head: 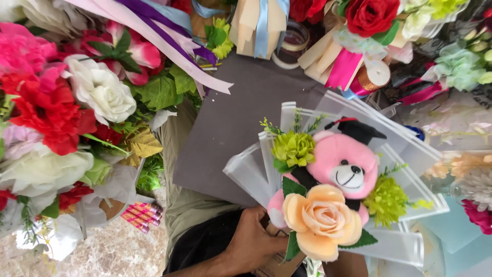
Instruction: Securing the outer wrap of a small gift bouquet featuring a teddy bear and an artificial flower using tape.
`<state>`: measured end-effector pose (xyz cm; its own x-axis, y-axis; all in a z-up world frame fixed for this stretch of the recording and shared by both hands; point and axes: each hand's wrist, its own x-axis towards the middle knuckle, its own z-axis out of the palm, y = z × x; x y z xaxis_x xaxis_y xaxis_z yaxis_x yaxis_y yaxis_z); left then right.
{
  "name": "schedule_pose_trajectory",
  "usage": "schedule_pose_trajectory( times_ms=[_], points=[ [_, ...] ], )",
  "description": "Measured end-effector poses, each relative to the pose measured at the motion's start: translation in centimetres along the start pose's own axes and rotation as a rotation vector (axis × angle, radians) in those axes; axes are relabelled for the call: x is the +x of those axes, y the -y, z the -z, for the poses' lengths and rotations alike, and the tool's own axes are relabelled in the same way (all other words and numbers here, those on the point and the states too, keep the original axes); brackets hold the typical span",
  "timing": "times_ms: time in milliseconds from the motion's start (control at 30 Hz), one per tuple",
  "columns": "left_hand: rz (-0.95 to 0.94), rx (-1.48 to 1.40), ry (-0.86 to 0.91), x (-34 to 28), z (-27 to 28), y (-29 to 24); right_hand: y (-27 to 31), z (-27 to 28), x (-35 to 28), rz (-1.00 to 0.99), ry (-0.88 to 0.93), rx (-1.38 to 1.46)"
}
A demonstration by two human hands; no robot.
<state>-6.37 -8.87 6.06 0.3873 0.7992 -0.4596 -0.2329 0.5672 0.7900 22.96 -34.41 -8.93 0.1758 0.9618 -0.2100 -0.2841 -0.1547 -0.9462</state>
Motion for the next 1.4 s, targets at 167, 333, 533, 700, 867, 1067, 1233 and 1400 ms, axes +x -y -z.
schedule_pose_trajectory(
  times_ms=[167,333,533,700,867,1067,1233,1400],
  points=[
    [0.011,0.1,-0.048,0.9,-0.1,-1.7,8.4,-10.7,6.9,0.041,0.053,0.039],
    [-0.126,0.051,-0.039,1.9,-0.2,-2.4,10.4,-15.1,12.2,0.046,0.09,0.086],
    [-0.245,0.083,-0.132,4.1,0.1,-2.8,11.4,-18.3,17.9,0.059,0.131,0.137],
    [-0.23,-0.096,-0.073,4.7,-1.6,-6.4,11.6,-19.5,20.6,0.067,0.17,0.169],
    [-0.373,0.097,-0.162,5.5,-2.2,-5.3,11.0,-19.8,20.8,-0.037,-0.141,0.055],
    [-0.374,0.106,-0.139,5.4,-1.9,-5.3,11.1,-19.9,21.6,0.032,-0.21,-0.119],
    [-0.457,0.193,0.13,6.0,0.3,-3.6,11.1,-18.2,22.2,-0.082,-0.271,0.125],
    [-0.226,0.097,0.073,6.3,1.6,-1.1,12.1,-18.2,21.8,-0.091,-0.209,0.311]
  ],
)
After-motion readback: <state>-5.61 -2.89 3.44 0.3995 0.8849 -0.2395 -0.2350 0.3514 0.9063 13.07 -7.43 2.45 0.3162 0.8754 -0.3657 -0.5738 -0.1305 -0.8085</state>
